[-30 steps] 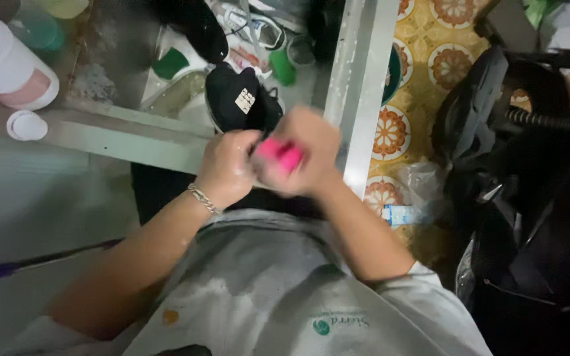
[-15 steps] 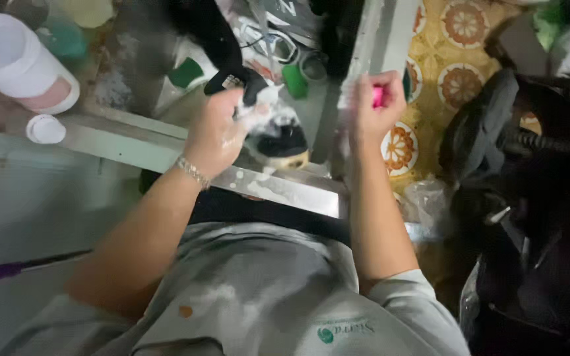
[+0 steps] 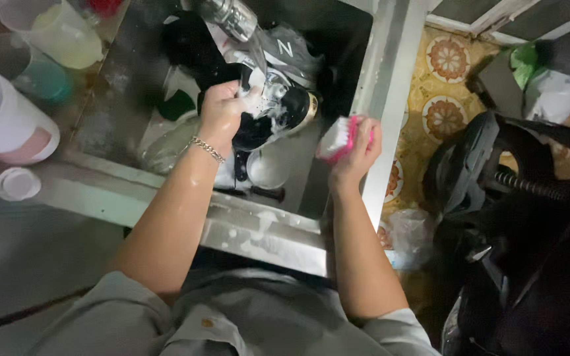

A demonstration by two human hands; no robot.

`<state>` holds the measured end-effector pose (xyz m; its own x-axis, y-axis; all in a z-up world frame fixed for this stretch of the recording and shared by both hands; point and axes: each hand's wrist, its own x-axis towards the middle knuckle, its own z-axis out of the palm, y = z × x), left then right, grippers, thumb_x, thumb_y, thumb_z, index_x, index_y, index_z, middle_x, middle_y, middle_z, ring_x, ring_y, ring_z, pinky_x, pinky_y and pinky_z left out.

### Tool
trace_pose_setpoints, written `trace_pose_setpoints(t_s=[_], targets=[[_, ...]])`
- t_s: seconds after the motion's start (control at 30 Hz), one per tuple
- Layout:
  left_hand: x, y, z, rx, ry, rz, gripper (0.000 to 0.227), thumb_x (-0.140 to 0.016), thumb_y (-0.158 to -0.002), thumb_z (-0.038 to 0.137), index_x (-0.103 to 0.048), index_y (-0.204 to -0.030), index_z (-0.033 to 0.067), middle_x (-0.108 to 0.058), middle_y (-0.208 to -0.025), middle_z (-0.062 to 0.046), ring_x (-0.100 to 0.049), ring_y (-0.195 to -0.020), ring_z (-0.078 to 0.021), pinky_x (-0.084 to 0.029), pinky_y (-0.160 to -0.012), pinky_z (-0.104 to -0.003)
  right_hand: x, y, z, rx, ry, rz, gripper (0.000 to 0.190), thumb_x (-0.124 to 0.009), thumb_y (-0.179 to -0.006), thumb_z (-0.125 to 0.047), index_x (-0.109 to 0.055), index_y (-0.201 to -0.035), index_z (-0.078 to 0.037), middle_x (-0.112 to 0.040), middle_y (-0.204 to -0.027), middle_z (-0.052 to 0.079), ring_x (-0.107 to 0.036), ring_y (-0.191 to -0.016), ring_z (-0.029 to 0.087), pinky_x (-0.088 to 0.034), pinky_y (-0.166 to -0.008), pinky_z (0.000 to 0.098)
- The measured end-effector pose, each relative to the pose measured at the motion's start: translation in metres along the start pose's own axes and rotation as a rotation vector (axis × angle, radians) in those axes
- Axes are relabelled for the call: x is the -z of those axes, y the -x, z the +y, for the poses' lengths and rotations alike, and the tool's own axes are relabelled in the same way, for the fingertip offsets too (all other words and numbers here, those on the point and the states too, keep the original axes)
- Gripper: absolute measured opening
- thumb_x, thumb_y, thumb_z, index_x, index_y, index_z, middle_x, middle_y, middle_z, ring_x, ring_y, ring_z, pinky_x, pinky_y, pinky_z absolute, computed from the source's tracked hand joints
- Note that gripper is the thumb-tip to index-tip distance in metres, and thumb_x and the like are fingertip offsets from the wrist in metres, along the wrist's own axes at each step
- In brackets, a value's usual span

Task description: The person scrubs the exterior and sole of a black sneaker with a pink brush and soapy water in a sink, then rinses the sneaker under a faucet.

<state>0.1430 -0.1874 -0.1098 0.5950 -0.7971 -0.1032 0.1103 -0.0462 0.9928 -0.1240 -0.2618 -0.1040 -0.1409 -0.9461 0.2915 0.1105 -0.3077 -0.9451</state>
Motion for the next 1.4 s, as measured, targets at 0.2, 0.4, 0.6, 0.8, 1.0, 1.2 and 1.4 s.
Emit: trace_pose_setpoints(t_s=[0.2, 0.4, 0.6, 0.8, 1.0, 1.2, 1.4], targets=[[-0.009, -0.045, -0.031, 0.093, 0.351, -0.01, 0.017, -0.091, -0.109, 0.026, -0.088, -0.106, 0.0086, -0.084, -0.091, 0.002, -0.078, -0.082, -0.0072, -0.064, -0.084, -0.024, -0.004, 0.0, -0.001, -0.08, 0.016, -0.042, 0.042, -0.059, -0.132, -0.052, -0.073, -0.113, -0.018, -0.073, -0.111, 0.0, -0.061, -0.1, 0.01, -0.046, -0.099, 0.0279], [-0.025, -0.035, -0.011, 0.104, 0.365, 0.103, 0.015, -0.099, -0.095, 0.018, -0.086, -0.097, 0.0106, -0.071, -0.09, 0.0, -0.063, -0.089, -0.0117, -0.052, -0.089, -0.027, 0.006, -0.006, 0.01, -0.291, -0.073, -0.024, 0.049, -0.052, -0.131, -0.053, -0.077, -0.115, -0.013, -0.073, -0.095, -0.001, -0.071, -0.083, 0.009, -0.058, -0.077, 0.0235], [-0.03, -0.027, 0.024, 0.182, 0.261, 0.099, 0.02, -0.09, -0.106, 0.032, -0.088, -0.094, 0.0161, -0.068, -0.085, 0.005, -0.058, -0.089, -0.0095, -0.044, -0.088, -0.025, 0.006, -0.006, 0.005, -0.464, -0.316, -0.193, 0.064, -0.051, -0.119, -0.085, -0.079, -0.117, -0.028, -0.083, -0.1, -0.001, -0.08, -0.089, 0.014, -0.062, -0.086, 0.03], [-0.011, -0.032, 0.041, 0.617, 0.394, 0.076, 0.079, -0.056, -0.111, 0.064, -0.058, -0.185, 0.0364, -0.031, -0.207, 0.009, -0.018, -0.193, -0.0122, -0.017, -0.154, -0.041, 0.005, -0.004, -0.001, -0.846, -0.262, -0.613, 0.07, -0.078, -0.091, 0.002, -0.063, -0.159, -0.008, -0.075, -0.109, 0.007, -0.081, -0.086, 0.027, -0.066, -0.055, 0.0424], [0.016, 0.025, 0.061, 0.376, 0.44, 0.3, 0.055, -0.115, -0.085, 0.045, -0.097, -0.122, 0.0092, -0.095, -0.119, -0.015, -0.09, -0.122, -0.0306, -0.07, -0.114, -0.048, -0.008, 0.016, 0.007, -0.793, 0.467, -0.938, 0.041, -0.097, -0.088, -0.015, -0.086, -0.125, -0.002, -0.08, -0.088, 0.016, -0.081, -0.076, 0.032, -0.062, -0.063, 0.045], [0.063, 0.091, 0.075, 0.483, 0.453, 0.286, 0.038, -0.108, -0.097, 0.037, -0.074, -0.104, 0.0205, -0.066, -0.088, 0.007, -0.071, -0.081, -0.0069, -0.051, -0.066, -0.017, -0.037, 0.045, 0.046, -0.405, 1.13, -1.319, 0.057, -0.095, -0.088, -0.041, -0.092, -0.136, -0.01, -0.095, -0.115, 0.021, -0.091, -0.119, 0.048, -0.071, -0.104, 0.0569], [0.066, 0.16, 0.126, 0.616, 0.33, 0.256, 0.024, -0.101, -0.104, 0.031, -0.082, -0.112, 0.0201, -0.069, -0.074, 0.013, -0.07, -0.067, -0.0026, -0.05, -0.065, -0.017, -0.05, 0.053, 0.147, -0.263, 1.374, -1.446, 0.015, -0.092, -0.093, -0.023, -0.083, -0.08, -0.024, -0.069, -0.061, -0.004, -0.064, -0.047, 0.018, -0.049, -0.049, 0.0374]])
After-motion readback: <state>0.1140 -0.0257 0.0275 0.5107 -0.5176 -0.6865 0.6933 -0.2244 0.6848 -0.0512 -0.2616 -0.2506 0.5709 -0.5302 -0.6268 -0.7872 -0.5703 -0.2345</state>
